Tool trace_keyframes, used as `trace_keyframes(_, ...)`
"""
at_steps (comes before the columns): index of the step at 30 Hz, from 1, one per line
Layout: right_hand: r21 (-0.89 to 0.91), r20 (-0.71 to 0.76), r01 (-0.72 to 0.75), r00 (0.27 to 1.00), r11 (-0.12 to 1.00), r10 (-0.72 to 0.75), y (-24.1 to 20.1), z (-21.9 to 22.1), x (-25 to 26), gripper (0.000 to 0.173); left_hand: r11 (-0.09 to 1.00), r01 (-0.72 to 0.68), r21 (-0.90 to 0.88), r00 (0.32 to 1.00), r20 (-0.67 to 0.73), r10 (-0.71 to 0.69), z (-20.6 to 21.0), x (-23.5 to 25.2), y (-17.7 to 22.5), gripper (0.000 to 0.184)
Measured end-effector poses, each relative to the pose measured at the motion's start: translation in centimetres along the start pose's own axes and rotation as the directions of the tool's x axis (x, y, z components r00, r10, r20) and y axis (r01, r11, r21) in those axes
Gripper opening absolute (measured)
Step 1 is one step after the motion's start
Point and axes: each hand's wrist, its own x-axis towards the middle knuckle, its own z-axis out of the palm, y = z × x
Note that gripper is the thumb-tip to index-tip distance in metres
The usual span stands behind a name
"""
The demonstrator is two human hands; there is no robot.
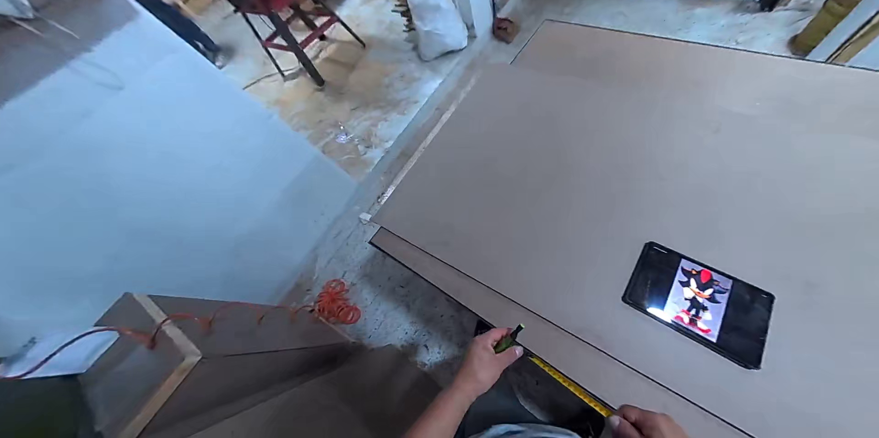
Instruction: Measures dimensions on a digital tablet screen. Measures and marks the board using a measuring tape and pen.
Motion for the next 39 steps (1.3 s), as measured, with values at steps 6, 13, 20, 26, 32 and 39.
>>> trace_keyframes(6,-0.091,0.088,-0.022,0.996,0.996,0.03,-9.9,0.4,10.7,0.051,0.988,-0.04,0.151,0.96,0.28,-0.003,-9.4,6.5,-0.1,0.026)
trace_keyframes(13,-0.112,-0.049,-0.194,0.981,0.975,0.19,-15.4,0.0,17.7,0.051,0.951,-0.065,0.302,0.948,0.315,-0.035,-18.0,15.1,0.0,0.019)
trace_keyframes(20,-0.281,-0.224,-0.416,0.905,0.865,0.363,-12.1,-5.1,20.7,0.053,0.809,-0.171,0.562,0.945,0.327,-0.028,-16.9,23.8,4.3,0.028)
trace_keyframes(26,-0.317,-0.198,-0.462,0.886,0.829,0.418,-12.1,-6.2,23.0,0.059,0.874,-0.077,0.48,0.931,0.347,-0.109,-17.0,26.7,4.6,0.023)
trace_keyframes(32,-0.33,-0.139,-0.434,0.901,0.838,0.411,-11.3,-6.8,23.4,0.057,0.937,0.065,0.343,0.9,0.385,-0.203,-17.6,26.8,4.4,0.018)
trace_keyframes(39,-0.351,-0.061,-0.389,0.917,0.852,0.394,-11.0,-7.6,23.5,0.054,0.89,-0.016,0.455,0.87,0.445,-0.211,-17.4,26.9,5.1,0.017)
